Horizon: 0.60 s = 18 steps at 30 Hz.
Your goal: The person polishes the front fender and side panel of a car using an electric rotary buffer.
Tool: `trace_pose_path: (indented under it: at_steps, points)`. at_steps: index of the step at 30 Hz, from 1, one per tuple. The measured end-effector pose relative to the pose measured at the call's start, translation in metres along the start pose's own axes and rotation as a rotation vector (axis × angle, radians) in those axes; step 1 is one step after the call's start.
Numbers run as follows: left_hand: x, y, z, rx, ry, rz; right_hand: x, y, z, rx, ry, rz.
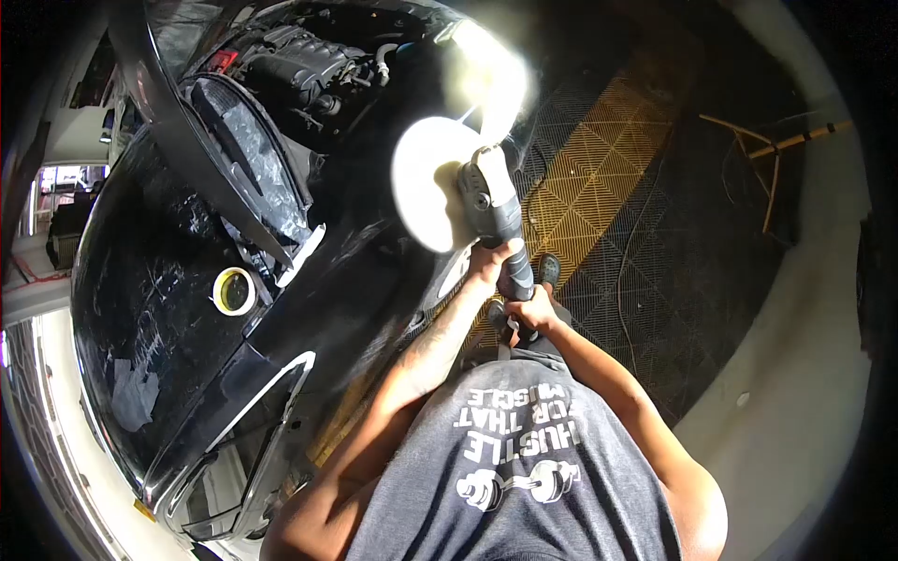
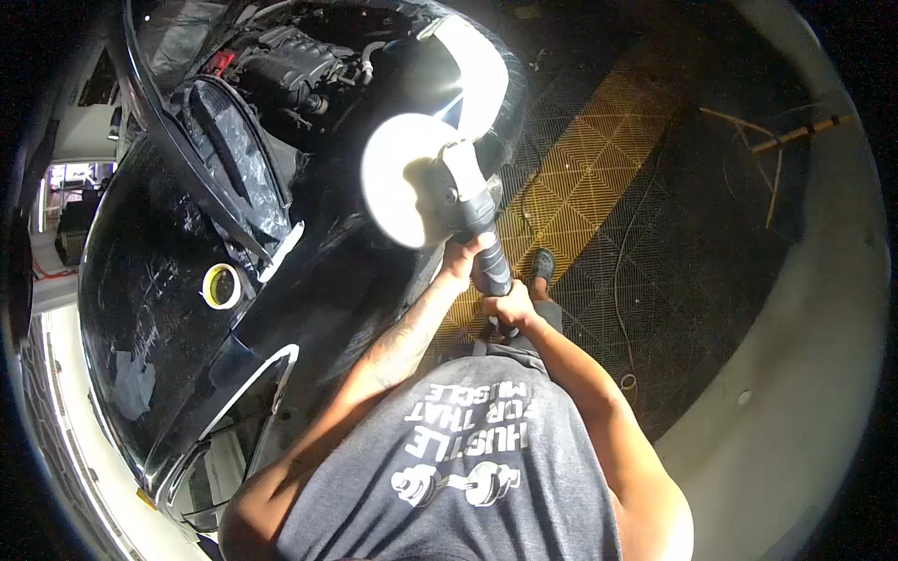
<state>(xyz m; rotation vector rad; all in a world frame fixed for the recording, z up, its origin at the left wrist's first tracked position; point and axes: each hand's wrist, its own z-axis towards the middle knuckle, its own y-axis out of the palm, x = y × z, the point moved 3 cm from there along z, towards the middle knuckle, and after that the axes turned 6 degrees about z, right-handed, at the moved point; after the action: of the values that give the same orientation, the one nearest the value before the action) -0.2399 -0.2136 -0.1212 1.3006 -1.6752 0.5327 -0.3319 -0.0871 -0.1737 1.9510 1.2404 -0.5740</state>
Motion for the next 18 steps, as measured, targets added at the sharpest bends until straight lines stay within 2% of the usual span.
trace_pose_path:
  at_steps: [2,3,4,6,7,8,10,13,18]
  points:
    - [0.007,-0.001,-0.012,0.002,0.048,-0.056,0.011,-0.001,0.000,0.055,-0.005,-0.198]
    - [0.001,-0.009,-0.019,-0.003,-0.045,-0.032,0.020,0.000,0.000,0.017,0.039,-0.221]
    - [0.018,-0.007,-0.035,0.009,0.004,-0.027,0.005,0.008,-0.014,0.045,-0.002,-0.300]
    - [0.023,-0.013,-0.060,0.089,0.104,-0.080,0.002,0.019,-0.027,-0.015,0.060,-0.357]
    - [0.011,-0.027,-0.064,0.092,0.120,-0.043,-0.006,0.025,-0.033,-0.021,-0.149,-0.463]
    - [-0.004,-0.037,-0.072,0.118,0.132,-0.098,-0.011,0.030,-0.036,-0.065,-0.190,-0.511]
    - [0.001,-0.043,-0.094,0.126,0.142,-0.129,-0.010,0.033,-0.036,-0.194,-0.116,-0.559]
    - [0.007,-0.041,-0.108,0.150,0.159,-0.221,-0.029,0.036,-0.043,-0.225,-0.170,-0.639]
    - [0.014,-0.022,-0.084,0.151,0.163,-0.220,-0.044,0.018,-0.039,-0.129,-0.142,-0.657]
